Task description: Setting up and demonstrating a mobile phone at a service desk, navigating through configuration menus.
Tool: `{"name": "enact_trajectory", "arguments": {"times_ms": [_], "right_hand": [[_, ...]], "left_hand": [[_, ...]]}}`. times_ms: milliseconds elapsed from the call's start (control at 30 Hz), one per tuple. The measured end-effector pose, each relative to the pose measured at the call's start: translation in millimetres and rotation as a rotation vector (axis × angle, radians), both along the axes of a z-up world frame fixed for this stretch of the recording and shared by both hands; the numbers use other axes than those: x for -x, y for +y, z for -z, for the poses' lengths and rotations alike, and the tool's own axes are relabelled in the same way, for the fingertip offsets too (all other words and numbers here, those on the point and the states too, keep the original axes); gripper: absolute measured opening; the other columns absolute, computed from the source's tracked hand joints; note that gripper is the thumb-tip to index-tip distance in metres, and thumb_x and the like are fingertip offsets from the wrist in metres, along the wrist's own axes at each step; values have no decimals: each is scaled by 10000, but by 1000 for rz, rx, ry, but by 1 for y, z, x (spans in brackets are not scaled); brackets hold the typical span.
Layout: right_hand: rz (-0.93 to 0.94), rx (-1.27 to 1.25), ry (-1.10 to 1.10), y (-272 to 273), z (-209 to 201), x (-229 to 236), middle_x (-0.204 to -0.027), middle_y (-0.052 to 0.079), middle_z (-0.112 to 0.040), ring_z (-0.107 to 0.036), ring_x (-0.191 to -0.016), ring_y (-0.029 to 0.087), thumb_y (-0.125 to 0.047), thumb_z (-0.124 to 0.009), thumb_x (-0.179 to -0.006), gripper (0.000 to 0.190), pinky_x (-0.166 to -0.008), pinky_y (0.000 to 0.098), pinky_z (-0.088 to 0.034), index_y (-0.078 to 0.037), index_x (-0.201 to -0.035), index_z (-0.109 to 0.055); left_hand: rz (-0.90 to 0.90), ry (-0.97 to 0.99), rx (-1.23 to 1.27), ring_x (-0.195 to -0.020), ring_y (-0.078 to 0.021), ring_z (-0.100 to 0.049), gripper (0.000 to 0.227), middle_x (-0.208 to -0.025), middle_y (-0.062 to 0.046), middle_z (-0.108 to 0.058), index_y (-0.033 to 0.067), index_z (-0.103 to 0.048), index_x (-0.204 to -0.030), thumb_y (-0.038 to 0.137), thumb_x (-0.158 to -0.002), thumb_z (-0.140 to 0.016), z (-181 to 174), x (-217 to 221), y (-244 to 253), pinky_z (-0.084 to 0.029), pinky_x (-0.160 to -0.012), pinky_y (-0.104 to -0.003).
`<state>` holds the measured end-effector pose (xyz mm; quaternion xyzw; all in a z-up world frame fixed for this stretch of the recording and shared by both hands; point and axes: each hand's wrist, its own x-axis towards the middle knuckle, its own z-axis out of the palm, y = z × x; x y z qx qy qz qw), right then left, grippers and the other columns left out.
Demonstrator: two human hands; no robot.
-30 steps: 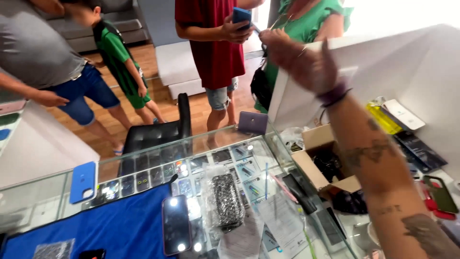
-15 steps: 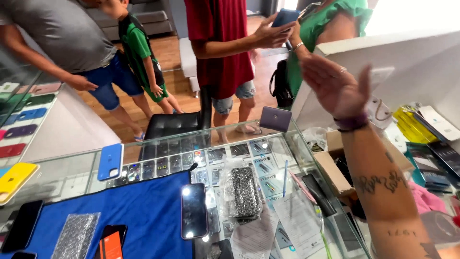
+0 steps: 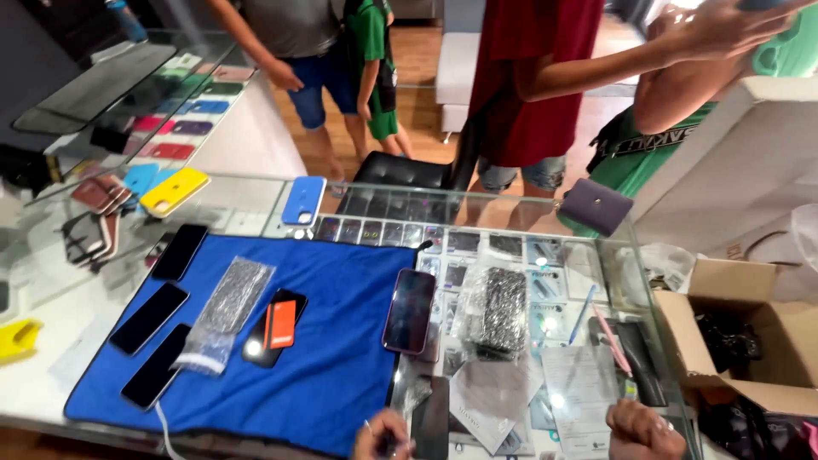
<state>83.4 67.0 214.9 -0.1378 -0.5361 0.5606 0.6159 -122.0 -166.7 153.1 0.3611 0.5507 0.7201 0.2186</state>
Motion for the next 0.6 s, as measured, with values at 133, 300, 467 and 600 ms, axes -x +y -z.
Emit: {"name": "enact_trajectory", "arguments": {"times_ms": [133,300,467,600], "right_hand": [[383,-628,-724,-23,56,-22,-612,64,-540,-540,-618,178,66,-421,-726,265,-568,238,-380,-79,-538,-540],[-322,-284,-532,-73,39,21,-386,-9,-263,-237,-361,97,-24,-342,-720,325,-345,231,-168,-110,-424,-240],[-510,-401,-768,-88,49,24,-436,-10,-248,-243,-396,103,-127,-404,-771,322,-401,241,-197,-81,-481,-271],[-593,-466,-856,-93,41,33,-444,2,-266,-255,-403,111,-127,-401,-781,312,-419,246,-209,-79,-497,-280]], "left_hand": [[-193,290,362,-520,-109,-419,101,-559,11,-444,122,-441,-595,61,-649,-499,-56,0,-28,-342,-502,-228],[-393,714,631,-604,-176,-453,90,-645,13,-482,132,-472,-670,142,-657,-561,-45,11,-38,-362,-593,-285],[-383,765,709,-599,-211,-471,116,-686,-28,-489,115,-508,-775,186,-694,-549,-37,-5,-40,-370,-585,-326],[-334,779,735,-668,-203,-497,171,-777,-16,-497,109,-484,-817,204,-693,-554,-37,-13,-36,-359,-613,-332]]}}
